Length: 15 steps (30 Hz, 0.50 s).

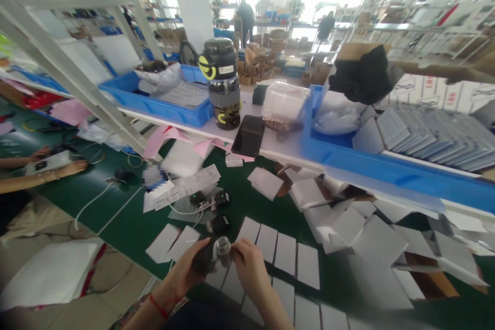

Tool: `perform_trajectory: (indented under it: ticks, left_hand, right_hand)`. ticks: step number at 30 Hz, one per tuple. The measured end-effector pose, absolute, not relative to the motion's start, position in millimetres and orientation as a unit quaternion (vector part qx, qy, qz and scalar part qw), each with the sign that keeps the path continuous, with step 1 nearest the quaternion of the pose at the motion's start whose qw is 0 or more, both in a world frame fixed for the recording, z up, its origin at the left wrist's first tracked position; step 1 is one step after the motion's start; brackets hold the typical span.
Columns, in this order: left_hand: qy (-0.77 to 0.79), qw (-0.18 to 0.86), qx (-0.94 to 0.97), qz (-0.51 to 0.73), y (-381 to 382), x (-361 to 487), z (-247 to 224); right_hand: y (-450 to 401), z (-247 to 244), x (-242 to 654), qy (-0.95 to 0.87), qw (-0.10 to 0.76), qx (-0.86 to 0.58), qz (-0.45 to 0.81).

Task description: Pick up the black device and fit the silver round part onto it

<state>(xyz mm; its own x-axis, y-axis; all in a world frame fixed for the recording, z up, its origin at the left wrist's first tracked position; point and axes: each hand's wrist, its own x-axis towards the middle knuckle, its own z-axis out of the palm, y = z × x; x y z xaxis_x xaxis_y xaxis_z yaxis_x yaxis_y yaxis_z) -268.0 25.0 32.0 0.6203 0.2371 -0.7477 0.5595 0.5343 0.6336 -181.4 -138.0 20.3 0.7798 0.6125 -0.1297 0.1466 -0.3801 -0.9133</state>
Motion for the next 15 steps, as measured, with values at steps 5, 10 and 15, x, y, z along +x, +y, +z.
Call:
perform_trajectory:
  ticks: [5,10,15]
  left_hand:
    - [0.344,0.664,0.664,0.012,43,-272,27]
    - [0.254,0.553,0.790,0.072,57,-277,25]
    - [0.166,0.518,0.838,0.028,73,-272,22]
  right_hand:
    - [-123,-7,-179,-0.098,0.535,-0.750,0.376]
    - [-112,-34,-192,-0.093,0.583,-0.706,0.390]
    - [-84,-61,-198,0.022,0.553,-0.731,0.399]
